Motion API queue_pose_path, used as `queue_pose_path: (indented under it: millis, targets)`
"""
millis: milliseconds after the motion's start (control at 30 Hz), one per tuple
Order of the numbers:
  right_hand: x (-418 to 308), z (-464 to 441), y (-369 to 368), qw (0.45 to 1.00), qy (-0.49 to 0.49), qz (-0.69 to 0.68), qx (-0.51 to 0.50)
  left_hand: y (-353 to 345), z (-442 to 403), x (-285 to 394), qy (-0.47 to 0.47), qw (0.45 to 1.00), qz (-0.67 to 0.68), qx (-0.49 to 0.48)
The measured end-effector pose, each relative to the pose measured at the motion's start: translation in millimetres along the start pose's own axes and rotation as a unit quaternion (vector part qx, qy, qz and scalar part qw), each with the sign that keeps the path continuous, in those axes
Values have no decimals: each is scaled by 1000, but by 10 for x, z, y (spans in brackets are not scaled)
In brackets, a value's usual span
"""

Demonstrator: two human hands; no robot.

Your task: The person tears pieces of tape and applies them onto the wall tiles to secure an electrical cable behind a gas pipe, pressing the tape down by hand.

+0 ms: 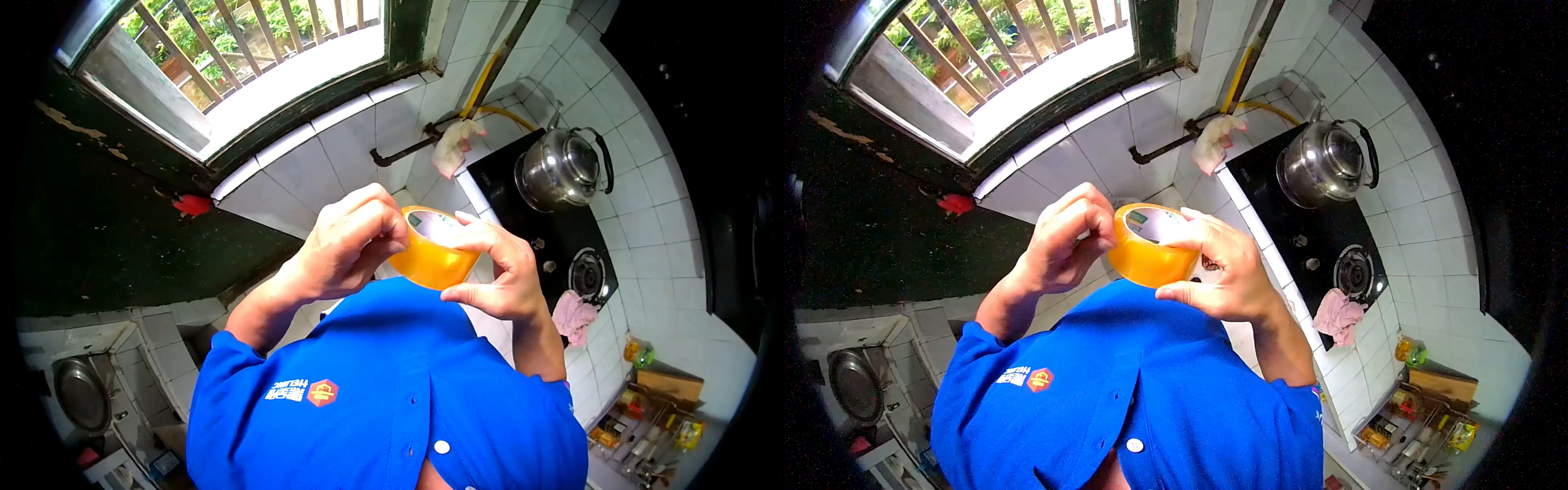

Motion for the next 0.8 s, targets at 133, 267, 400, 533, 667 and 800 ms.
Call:
queue_pose_path:
  millis: [133,267,400,533,667,800]
  targets:
    - [-33,-14,-5,1000,4,-19,0,-40,56,-151,62,985,139,-87]
    - [-24,-19,36,1000,7,9,1,-50,16,-227,66,981,164,-79]
    - [41,34,81,1000,-16,15,-2,-96,-52,-215,62,980,166,-88]
    - [84,50,140,1000,-20,19,7,-140,-113,-216,46,988,126,-76]
    - [150,107,167,1000,-27,-2,10,-167,-148,-194,55,993,94,-38]
    - [197,143,181,998,-36,-39,15,-207,-143,-161,38,996,73,-19]
Point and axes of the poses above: each hand's wrist, its own z-axis away from the middle knuckle, its own y-axis out of the back of the hand, x = y × z, the point moved 9 cm from there along -z, towards the middle knuckle, and after that the axes turned 11 degrees about y, right-handed, at the moved point
